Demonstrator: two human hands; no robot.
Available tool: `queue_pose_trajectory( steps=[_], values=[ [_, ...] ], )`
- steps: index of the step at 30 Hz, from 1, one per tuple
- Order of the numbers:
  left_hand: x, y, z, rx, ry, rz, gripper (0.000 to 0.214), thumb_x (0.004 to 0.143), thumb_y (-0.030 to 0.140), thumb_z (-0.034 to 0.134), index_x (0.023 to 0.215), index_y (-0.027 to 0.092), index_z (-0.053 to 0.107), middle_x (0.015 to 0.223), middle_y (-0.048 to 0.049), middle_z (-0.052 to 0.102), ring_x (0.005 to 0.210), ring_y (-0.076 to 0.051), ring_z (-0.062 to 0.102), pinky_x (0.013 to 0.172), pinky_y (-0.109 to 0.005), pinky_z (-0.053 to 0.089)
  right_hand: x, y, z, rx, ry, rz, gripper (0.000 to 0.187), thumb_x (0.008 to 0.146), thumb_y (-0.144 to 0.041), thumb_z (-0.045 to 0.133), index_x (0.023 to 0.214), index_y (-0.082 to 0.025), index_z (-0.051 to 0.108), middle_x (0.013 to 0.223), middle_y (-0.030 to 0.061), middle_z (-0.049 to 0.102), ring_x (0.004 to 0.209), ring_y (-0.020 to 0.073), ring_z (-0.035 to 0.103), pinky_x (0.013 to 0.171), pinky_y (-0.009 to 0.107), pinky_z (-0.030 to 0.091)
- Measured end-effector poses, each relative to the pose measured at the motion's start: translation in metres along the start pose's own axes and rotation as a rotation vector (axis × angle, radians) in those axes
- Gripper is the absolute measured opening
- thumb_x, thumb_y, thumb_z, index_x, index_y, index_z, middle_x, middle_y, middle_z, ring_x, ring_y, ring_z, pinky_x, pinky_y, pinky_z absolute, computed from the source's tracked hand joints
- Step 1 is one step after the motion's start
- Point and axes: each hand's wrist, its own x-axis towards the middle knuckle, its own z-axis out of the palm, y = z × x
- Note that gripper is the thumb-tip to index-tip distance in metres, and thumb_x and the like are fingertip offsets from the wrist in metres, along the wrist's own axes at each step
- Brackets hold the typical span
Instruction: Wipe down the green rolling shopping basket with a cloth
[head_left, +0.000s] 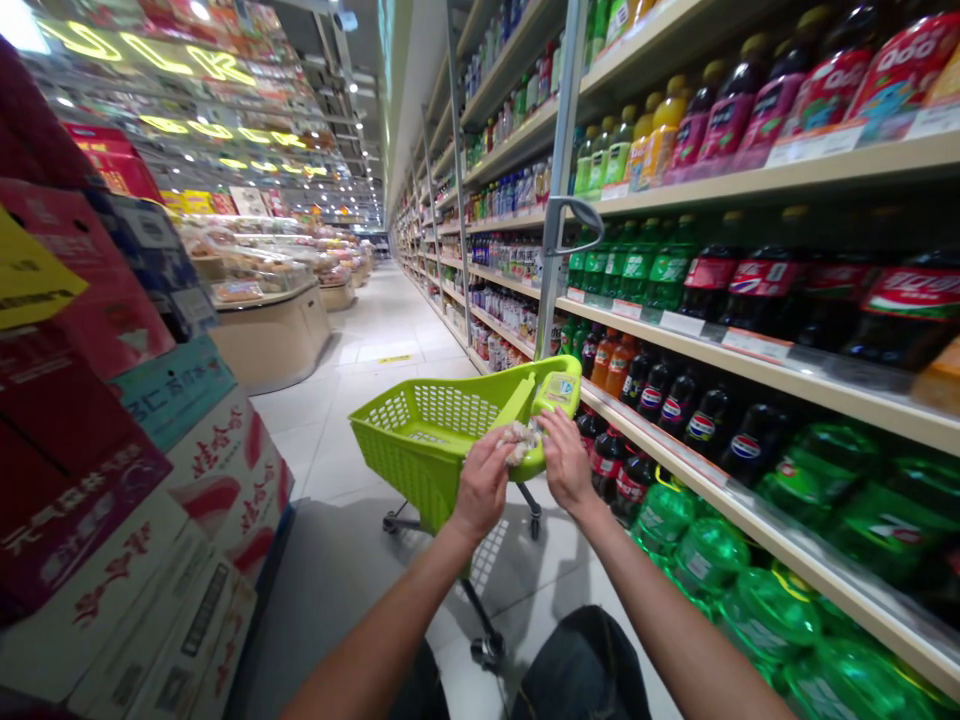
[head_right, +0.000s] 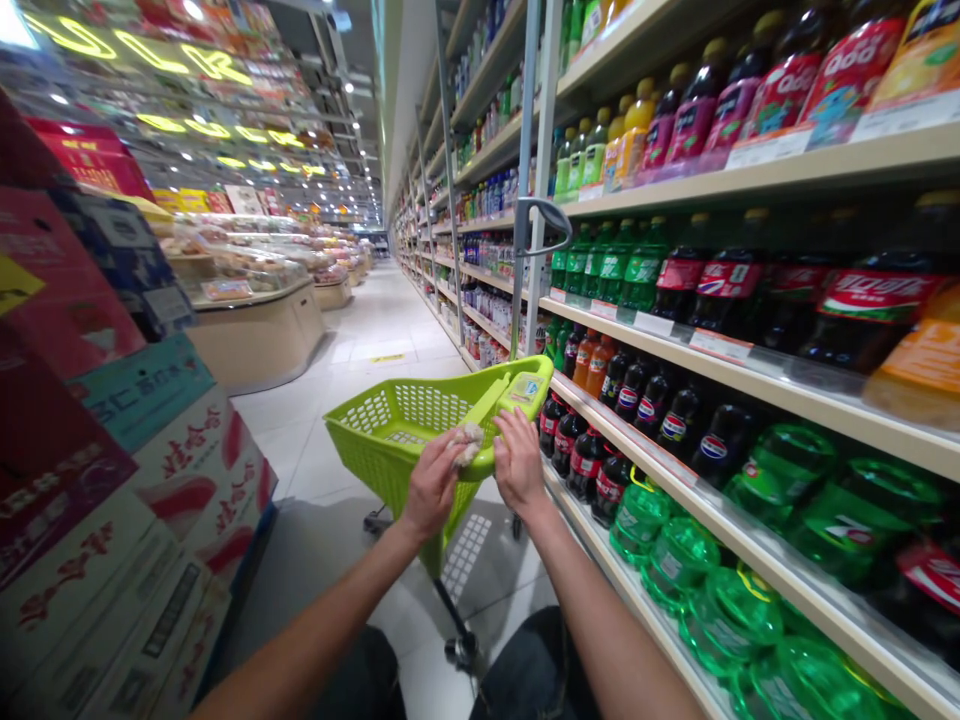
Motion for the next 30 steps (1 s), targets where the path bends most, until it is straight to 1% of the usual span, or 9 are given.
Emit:
queue_pose_trajectory(
  steps=[3, 7, 11, 13, 16, 19, 24, 26, 30],
  values=[
    [-0.002, -0.012, 0.005, -0.01, -0.056, 0.044, 0.028, 0.085, 0.017, 0.037, 0.106, 0.017, 0.055, 0.118, -0.0113, 0.054, 0.112, -0.018, 0.048, 0.095, -0.036, 0.043, -0.001, 0.01, -0.013, -0.071, -0.02, 0.015, 0.04, 0.088, -0.028, 0.025, 0.105, -0.016, 0.059, 0.118, 0.0091, 0.056, 0.12, 0.0221, 0.041, 0.1, 0.045, 0.029],
    [-0.005, -0.024, 0.015, 0.087, 0.043, -0.172, 0.029, 0.085, 0.017, 0.035, 0.106, 0.019, 0.055, 0.113, -0.01, 0.057, 0.109, -0.019, 0.051, 0.093, -0.041, 0.044, -0.005, 0.016, -0.022, -0.132, -0.025, -0.035, 0.035, 0.086, -0.027, 0.031, 0.105, -0.016, 0.058, 0.116, 0.0091, 0.057, 0.119, 0.0225, 0.041, 0.102, 0.045, 0.028],
    [0.01, 0.005, 0.044, -0.022, -0.017, -0.001, 0.029, 0.085, 0.017, 0.037, 0.108, 0.018, 0.055, 0.117, -0.0101, 0.055, 0.113, -0.018, 0.047, 0.096, -0.038, 0.042, -0.004, 0.02, -0.025, -0.171, -0.053, -0.028, 0.035, 0.085, -0.026, 0.032, 0.106, -0.013, 0.057, 0.113, 0.0116, 0.057, 0.119, 0.0233, 0.041, 0.099, 0.045, 0.032],
    [0.014, 0.009, 0.051, -0.038, -0.043, 0.067, 0.029, 0.085, 0.015, 0.037, 0.109, 0.017, 0.055, 0.119, -0.011, 0.054, 0.114, -0.018, 0.046, 0.097, -0.037, 0.041, -0.001, 0.024, -0.028, -0.193, -0.098, -0.016, 0.035, 0.085, -0.027, 0.032, 0.107, -0.014, 0.057, 0.116, 0.0112, 0.056, 0.119, 0.0238, 0.041, 0.099, 0.047, 0.032],
    [0.008, -0.011, 0.046, 0.019, -0.02, -0.018, 0.03, 0.084, 0.014, 0.038, 0.108, 0.018, 0.055, 0.117, -0.0109, 0.056, 0.112, -0.019, 0.049, 0.095, -0.039, 0.043, 0.001, 0.03, -0.032, -0.168, -0.098, 0.005, 0.037, 0.085, -0.027, 0.032, 0.111, -0.015, 0.055, 0.12, 0.0105, 0.054, 0.121, 0.0236, 0.039, 0.099, 0.047, 0.033],
    [0.003, -0.025, 0.043, 0.082, 0.043, -0.153, 0.031, 0.083, 0.013, 0.037, 0.107, 0.019, 0.056, 0.113, -0.0104, 0.057, 0.11, -0.02, 0.05, 0.093, -0.042, 0.045, 0.001, 0.033, -0.028, -0.1, -0.022, 0.022, 0.038, 0.085, -0.026, 0.031, 0.112, -0.015, 0.056, 0.12, 0.0102, 0.055, 0.122, 0.022, 0.038, 0.1, 0.045, 0.033],
    [0.021, -0.007, 0.057, 0.029, -0.098, 0.055, 0.031, 0.084, 0.014, 0.038, 0.11, 0.017, 0.054, 0.119, -0.0108, 0.054, 0.114, -0.019, 0.047, 0.096, -0.038, 0.042, 0.001, 0.038, -0.024, -0.073, 0.015, -0.002, 0.037, 0.085, -0.026, 0.031, 0.106, -0.013, 0.059, 0.116, 0.0104, 0.057, 0.121, 0.0214, 0.04, 0.102, 0.044, 0.033],
    [0.021, -0.014, 0.054, 0.03, -0.137, 0.068, 0.031, 0.084, 0.014, 0.039, 0.111, 0.016, 0.054, 0.12, -0.0111, 0.054, 0.113, -0.019, 0.047, 0.096, -0.037, 0.042, 0.003, 0.041, -0.028, -0.068, -0.004, -0.013, 0.037, 0.085, -0.026, 0.031, 0.104, -0.013, 0.06, 0.115, 0.0101, 0.058, 0.12, 0.0213, 0.042, 0.102, 0.044, 0.033],
    [0.009, -0.039, 0.037, 0.106, -0.067, -0.158, 0.031, 0.082, 0.011, 0.038, 0.106, 0.015, 0.057, 0.112, -0.0129, 0.058, 0.106, -0.021, 0.053, 0.092, -0.042, 0.045, 0.005, 0.046, -0.034, -0.027, -0.001, 0.012, 0.035, 0.084, -0.025, 0.033, 0.103, -0.016, 0.061, 0.116, 0.0082, 0.058, 0.12, 0.0216, 0.042, 0.103, 0.045, 0.032]
  ],
)
